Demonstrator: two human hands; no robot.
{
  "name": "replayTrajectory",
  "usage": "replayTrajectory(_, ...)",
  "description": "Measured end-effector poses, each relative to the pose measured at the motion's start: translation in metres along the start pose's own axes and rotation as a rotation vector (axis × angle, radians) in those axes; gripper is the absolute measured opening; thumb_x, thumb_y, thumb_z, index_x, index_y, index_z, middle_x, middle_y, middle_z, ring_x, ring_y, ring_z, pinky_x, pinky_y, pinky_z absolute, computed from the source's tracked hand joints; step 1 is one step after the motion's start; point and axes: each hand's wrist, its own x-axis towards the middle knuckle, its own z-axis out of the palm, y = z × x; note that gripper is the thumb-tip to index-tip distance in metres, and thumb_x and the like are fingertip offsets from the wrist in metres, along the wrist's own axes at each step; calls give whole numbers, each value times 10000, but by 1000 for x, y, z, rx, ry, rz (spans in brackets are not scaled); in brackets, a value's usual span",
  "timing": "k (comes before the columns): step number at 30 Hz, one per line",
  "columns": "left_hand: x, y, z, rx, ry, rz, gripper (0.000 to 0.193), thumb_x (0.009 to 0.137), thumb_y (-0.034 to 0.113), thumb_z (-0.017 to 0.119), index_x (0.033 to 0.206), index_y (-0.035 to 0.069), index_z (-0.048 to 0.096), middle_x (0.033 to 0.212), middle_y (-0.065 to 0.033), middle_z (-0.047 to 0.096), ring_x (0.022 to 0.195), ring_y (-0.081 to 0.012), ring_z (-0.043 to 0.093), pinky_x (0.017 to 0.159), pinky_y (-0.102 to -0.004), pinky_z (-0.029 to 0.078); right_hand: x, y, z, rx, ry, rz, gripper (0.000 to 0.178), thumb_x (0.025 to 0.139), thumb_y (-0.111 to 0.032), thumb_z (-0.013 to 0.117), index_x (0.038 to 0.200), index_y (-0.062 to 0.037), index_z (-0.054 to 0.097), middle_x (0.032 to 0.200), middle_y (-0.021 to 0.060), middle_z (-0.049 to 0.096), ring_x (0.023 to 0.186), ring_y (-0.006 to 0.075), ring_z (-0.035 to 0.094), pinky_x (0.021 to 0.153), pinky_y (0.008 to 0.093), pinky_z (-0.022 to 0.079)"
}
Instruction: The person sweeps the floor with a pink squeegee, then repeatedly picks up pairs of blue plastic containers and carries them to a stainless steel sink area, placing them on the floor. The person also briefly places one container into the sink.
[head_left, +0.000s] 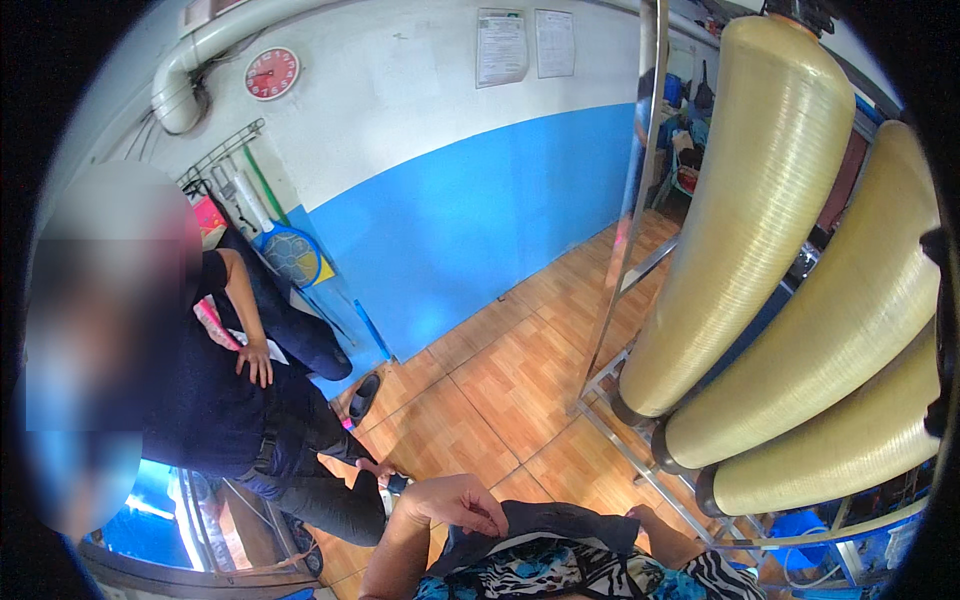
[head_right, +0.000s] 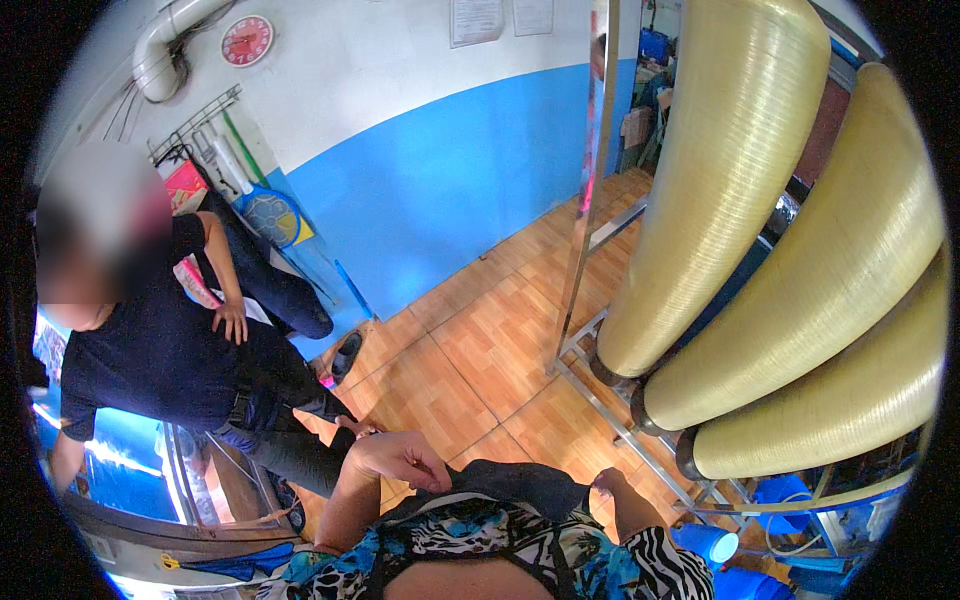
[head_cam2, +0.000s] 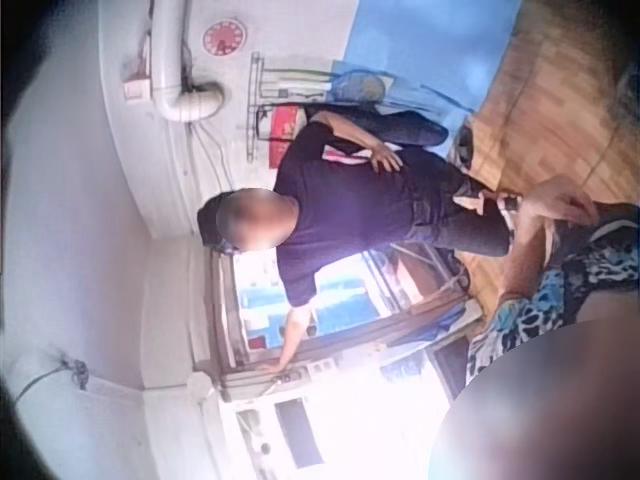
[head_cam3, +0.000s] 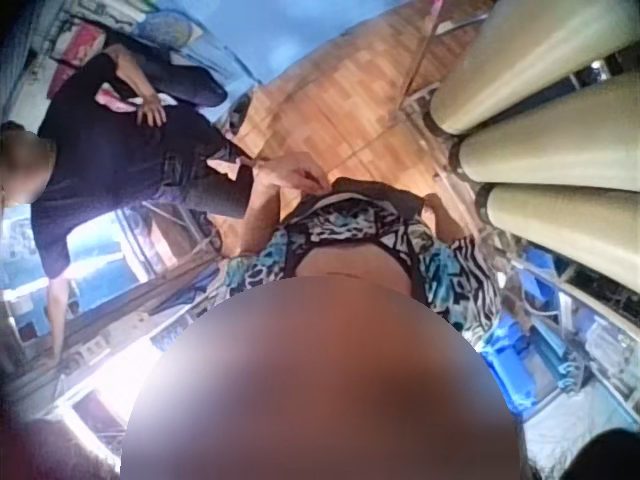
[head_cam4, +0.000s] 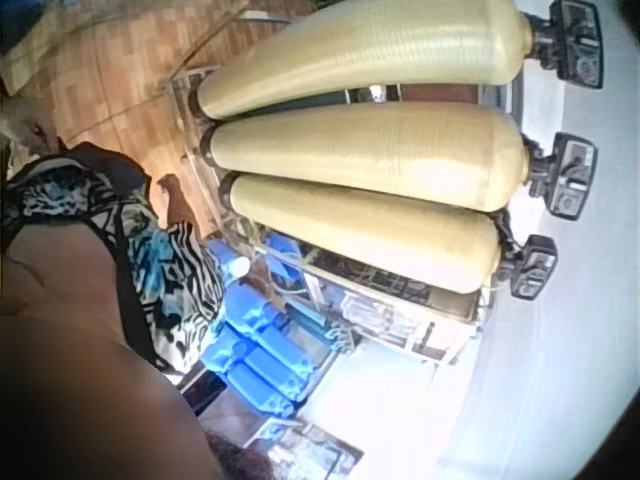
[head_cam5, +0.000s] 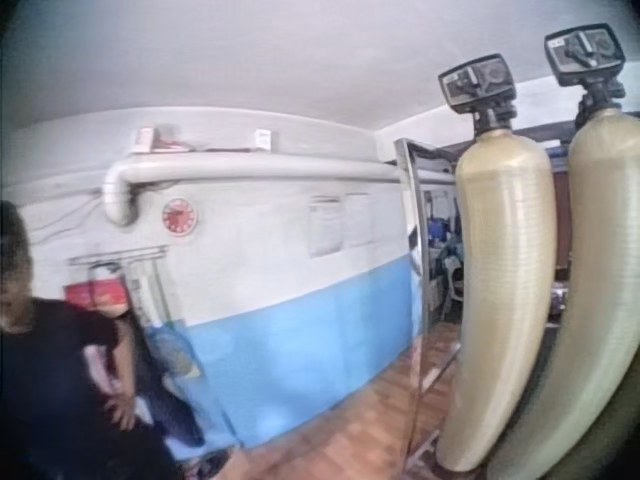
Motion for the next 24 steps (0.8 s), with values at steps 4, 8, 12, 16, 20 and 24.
replayTrajectory(4, 9, -3, -11, 69, 29, -35, 183, 863, 148, 660, 1009, 48, 704, 778, -26, 684, 584, -68, 581, 516, -215, 453, 33, 14, 8, -325, -91, -43, 340, 749, -431, 673, 911, -139, 735, 929, 80, 696, 877, 235, 660, 778, 372, 538)
replayTrajectory(8, 4, -17, -27, 238, 173, -288, 355, 815, 256, 713, 1114, 72, 659, 841, -84, 697, 687, -164, 644, 624, -298, 502, 50, -30, -6, -856, -142, -201, 512, 721, -578, 640, 953, -131, 731, 1034, 101, 687, 985, 281, 641, 843, 399, 518)
replayTrajectory(12, -3, -65, -32, 891, 720, -744, 670, 701, 386, 770, 1239, 52, 548, 1034, -160, 665, 976, -325, 615, 869, -432, 447, 29, -159, -58, -421, -144, -364, 819, 639, -760, 621, 1181, -146, 633, 1204, 111, 619, 1199, 308, 518, 985, 403, 422)
replayTrajectory(16, -36, -132, -66, 713, 815, -948, 639, 638, 388, 794, 1127, 16, 619, 1173, -201, 612, 1142, -385, 539, 1099, -478, 233, -31, -331, -134, -26, 60, -776, 251, 819, -198, 690, 1027, -61, 662, 1038, 134, 664, 949, 268, 628, 819, 349, 486)
replayTrajectory(20, -71, -182, -108, 698, 682, -911, 715, 667, 451, 769, 1187, 7, 560, 1090, -239, 636, 1057, -389, 595, 925, -459, 445, -117, -496, -234, 256, 692, -1316, 224, 695, 53, 529, 844, -50, 660, 885, 127, 636, 830, 231, 617, 692, 333, 488)
replayTrajectory(24, -77, -198, -175, 672, 681, -1174, 693, 604, 490, 790, 1157, 109, 623, 1146, -150, 643, 1142, -319, 567, 1017, -676, 177, -224, -596, -330, 373, 1260, -1647, 163, 676, 59, 502, 732, -28, 629, 979, 162, 626, 894, 253, 587, 767, 357, 482)
